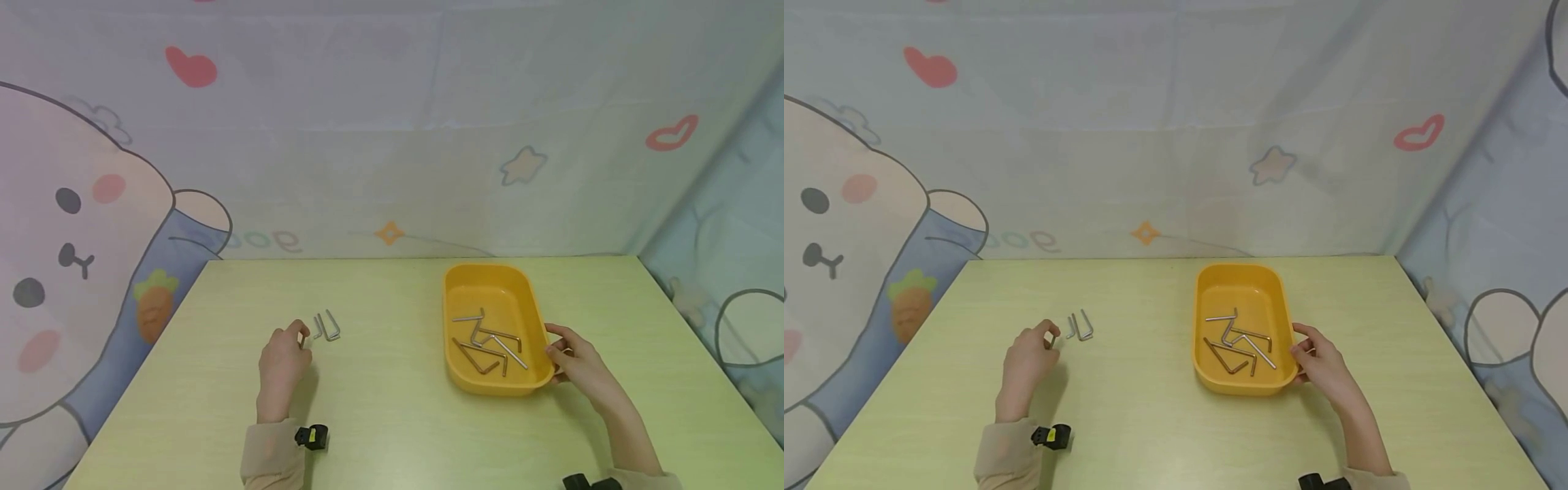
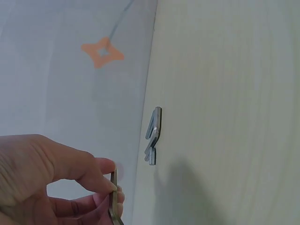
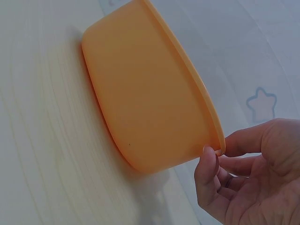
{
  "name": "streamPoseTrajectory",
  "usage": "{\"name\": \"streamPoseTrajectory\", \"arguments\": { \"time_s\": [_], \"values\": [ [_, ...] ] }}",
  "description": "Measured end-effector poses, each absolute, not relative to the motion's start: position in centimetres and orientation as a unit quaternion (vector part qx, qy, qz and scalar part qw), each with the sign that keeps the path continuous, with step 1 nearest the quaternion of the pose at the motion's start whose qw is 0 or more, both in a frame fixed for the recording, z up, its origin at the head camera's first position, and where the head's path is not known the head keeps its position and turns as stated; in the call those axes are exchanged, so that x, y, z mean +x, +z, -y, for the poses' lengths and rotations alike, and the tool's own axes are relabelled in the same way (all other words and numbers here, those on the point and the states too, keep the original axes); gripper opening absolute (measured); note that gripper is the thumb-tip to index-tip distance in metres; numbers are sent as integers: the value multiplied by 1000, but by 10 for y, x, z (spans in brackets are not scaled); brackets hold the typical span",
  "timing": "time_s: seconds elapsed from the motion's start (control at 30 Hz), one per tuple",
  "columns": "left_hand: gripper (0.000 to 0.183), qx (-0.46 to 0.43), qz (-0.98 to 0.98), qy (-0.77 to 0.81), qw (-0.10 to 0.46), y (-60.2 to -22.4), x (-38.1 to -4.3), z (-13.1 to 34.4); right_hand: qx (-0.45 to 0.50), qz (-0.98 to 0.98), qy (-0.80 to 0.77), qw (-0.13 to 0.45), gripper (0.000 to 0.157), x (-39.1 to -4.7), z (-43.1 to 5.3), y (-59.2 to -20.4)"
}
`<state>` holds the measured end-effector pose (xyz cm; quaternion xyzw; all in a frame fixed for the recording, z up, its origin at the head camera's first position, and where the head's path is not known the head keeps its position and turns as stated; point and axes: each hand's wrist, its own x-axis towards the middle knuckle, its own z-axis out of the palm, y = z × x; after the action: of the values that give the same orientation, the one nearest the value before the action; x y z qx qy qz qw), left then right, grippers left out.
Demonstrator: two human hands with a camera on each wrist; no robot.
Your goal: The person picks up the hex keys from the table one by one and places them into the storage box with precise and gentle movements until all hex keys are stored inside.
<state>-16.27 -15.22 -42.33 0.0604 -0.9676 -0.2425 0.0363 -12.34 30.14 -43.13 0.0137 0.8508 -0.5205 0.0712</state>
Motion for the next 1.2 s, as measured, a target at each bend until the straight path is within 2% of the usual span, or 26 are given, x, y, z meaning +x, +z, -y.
{"name": "streamPoseTrajectory", "arguments": {
  "time_s": [0.87,1.2],
  "values": [
    [33,-13,950,-282,130,-423,-167,116,7,-846,-529,63,49,-123,-301,-430],
    [34,-72,934,-308,163,-415,-162,91,2,-847,-529,57,49,-124,-303,-434]
  ]
}}
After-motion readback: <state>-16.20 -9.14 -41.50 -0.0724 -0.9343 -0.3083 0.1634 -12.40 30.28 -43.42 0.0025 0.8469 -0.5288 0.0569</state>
